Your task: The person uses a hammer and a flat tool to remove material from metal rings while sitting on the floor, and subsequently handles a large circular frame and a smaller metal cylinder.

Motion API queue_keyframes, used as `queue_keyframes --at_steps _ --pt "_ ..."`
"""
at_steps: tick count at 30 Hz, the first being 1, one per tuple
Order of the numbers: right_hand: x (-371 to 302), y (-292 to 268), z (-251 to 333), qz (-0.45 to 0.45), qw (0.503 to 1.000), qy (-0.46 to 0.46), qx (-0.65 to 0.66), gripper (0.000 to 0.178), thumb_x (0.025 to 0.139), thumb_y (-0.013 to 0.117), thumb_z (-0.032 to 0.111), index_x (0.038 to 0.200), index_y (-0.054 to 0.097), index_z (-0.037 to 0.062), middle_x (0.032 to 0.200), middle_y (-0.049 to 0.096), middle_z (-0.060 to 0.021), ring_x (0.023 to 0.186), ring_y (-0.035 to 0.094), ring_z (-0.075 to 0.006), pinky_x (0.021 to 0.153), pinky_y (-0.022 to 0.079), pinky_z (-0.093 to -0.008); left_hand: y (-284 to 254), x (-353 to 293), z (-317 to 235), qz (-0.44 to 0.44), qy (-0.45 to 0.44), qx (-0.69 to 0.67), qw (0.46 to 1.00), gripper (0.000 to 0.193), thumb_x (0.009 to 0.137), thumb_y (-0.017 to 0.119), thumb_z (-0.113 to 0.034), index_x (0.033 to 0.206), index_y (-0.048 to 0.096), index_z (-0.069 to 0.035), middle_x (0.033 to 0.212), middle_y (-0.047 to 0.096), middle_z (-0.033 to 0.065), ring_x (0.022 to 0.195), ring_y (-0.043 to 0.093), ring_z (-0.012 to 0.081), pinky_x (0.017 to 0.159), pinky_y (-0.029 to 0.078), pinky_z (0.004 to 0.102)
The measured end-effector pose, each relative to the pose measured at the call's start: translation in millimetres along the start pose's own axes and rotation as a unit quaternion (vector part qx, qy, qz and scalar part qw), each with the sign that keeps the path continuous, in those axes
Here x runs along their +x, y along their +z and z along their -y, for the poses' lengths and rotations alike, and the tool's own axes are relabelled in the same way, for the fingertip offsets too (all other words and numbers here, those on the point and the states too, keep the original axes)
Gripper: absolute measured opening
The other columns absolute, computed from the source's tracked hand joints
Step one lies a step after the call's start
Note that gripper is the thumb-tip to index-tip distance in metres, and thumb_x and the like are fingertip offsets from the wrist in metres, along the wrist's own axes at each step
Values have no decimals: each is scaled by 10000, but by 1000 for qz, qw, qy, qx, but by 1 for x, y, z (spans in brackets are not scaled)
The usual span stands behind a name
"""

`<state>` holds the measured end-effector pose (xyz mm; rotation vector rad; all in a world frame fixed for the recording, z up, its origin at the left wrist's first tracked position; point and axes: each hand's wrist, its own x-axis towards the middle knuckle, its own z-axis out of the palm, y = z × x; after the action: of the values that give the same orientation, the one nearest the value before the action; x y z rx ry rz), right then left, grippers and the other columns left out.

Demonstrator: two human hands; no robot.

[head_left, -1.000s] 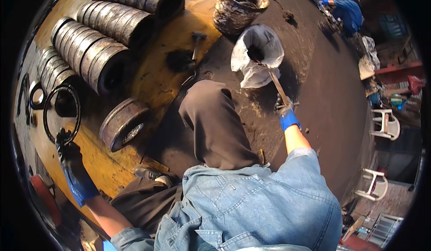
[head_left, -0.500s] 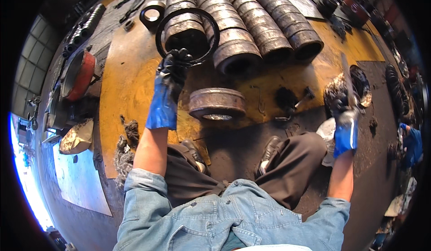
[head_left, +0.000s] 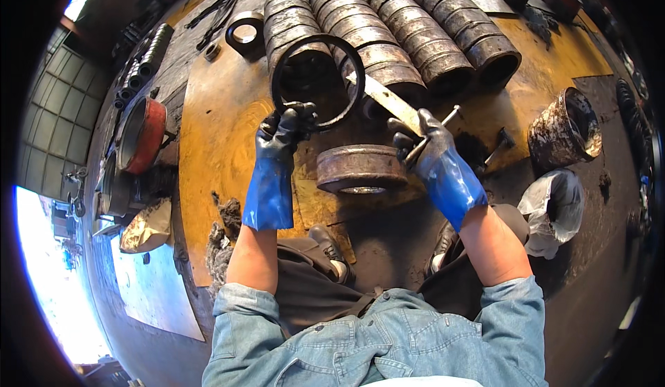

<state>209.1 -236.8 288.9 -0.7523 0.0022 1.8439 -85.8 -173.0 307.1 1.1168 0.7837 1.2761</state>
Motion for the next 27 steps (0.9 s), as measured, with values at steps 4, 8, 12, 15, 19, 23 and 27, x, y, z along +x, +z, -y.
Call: queue_keyframes --at_steps 4,8,12,15,19,23,27 --pt "0 6 11 -4 995 -92 -33 434 1040 414 428 1306 540 109 1032 721 -176 587 664 -220 495 533 -339 3 -7 3 31 5 113 993 273 967 659 -227 1117 684 -1 1013 737 109 788 665 135 650 505 262" --pt "-7 20 3 -52 962 -220 -156 439 1006 518 422 1246 576 59 938 728 -190 614 669 -231 520 541 -336 11 -18 6 25 -61 177 982 195 956 664 -110 1120 690 -7 1028 731 63 891 644 95 736 494 236" --pt "-32 42 -15 -95 904 -304 -285 371 998 554 377 1161 605 48 897 729 -184 648 661 -244 572 529 -354 14 -23 14 32 -12 227 973 191 947 675 -91 1115 687 -3 1040 727 57 946 646 112 826 505 259" --pt "-29 34 -8 49 879 -256 -400 410 992 545 413 1191 596 59 899 734 -161 646 664 -225 555 521 -327 13 -17 23 38 -24 271 962 183 944 676 -89 1105 687 -4 1043 726 56 954 644 117 855 506 270" --pt "-20 24 -12 134 886 -144 -421 421 976 565 430 1189 602 69 883 728 -170 663 672 -214 558 528 -302 12 -13 33 13 -93 204 975 178 943 679 -114 1100 700 -30 1012 732 42 860 633 94 774 497 241" --pt "-41 24 -11 161 949 -143 -232 446 969 580 445 1165 606 45 856 712 -207 648 669 -227 555 546 -316 4 -1 26 -10 -53 79 995 201 952 680 -164 1109 703 -42 996 738 39 773 612 78 667 474 222" --pt "-36 12 9 88 970 -114 -198 432 985 581 425 1171 596 35 866 706 -210 652 682 -256 496 531 -319 2 6 16 10 -7 119 993 326 964 662 -291 1132 681 -12 1051 739 113 824 693 153 652 522 260"
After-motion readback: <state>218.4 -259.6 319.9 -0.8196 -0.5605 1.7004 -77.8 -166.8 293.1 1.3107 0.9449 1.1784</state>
